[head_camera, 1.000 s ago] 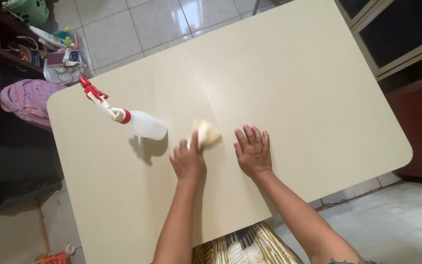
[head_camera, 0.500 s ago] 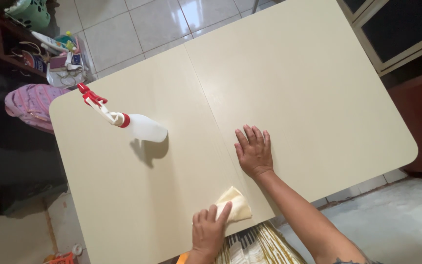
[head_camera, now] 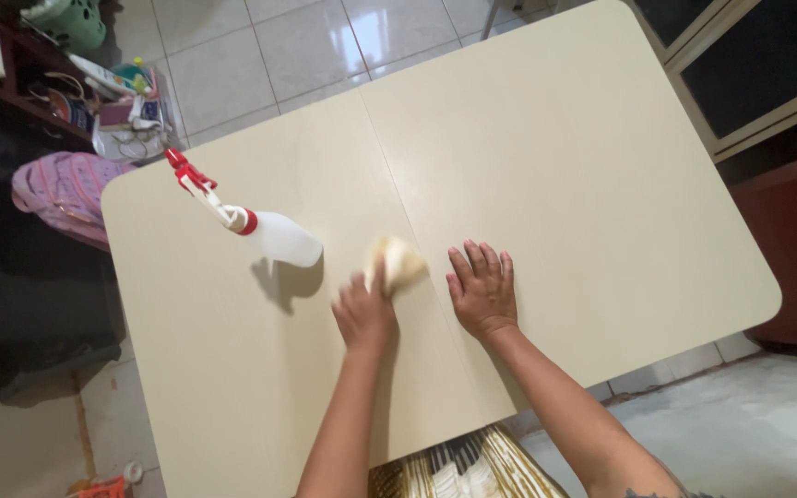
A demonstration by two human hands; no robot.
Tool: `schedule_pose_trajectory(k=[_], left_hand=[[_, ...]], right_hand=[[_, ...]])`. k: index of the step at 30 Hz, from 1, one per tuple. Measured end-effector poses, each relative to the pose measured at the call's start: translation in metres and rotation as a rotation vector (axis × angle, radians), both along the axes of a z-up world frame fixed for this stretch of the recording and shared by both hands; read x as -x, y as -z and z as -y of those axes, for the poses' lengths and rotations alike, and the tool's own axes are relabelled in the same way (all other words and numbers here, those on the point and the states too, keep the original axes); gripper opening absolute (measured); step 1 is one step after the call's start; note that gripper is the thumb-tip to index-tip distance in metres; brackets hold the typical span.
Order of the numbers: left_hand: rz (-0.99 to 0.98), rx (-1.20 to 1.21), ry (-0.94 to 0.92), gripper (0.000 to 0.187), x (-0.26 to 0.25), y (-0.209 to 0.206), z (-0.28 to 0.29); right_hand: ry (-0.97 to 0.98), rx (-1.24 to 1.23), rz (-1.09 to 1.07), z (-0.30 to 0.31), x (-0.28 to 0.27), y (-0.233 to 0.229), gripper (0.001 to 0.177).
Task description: Wiping a table surface with a cloth.
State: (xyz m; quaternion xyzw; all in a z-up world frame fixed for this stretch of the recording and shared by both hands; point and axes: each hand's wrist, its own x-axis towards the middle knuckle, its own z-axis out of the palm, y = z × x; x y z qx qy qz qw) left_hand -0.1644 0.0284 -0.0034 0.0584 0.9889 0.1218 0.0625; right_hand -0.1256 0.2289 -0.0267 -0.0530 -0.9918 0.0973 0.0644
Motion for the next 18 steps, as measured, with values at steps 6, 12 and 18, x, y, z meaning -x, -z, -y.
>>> schedule_pose_trajectory(k=[6, 12, 18], left_hand=[[-0.054, -0.041, 0.34, 0.067, -0.169, 0.007, 0.03], [-0.025, -0.015, 0.3, 0.068, -0.098, -0.014, 0.033], [0.005, 0.015, -0.17, 0.056, 0.05, -0.006, 0.0]], right_hand=[[-0.006, -0.024, -0.017, -0.002, -0.003, 0.009, 0.047], [-0.017, -0.05, 0.009, -0.002, -0.004, 0.011, 0.047], [0.002, -0.006, 0.0, 0.0, -0.001, 0.004, 0.047]])
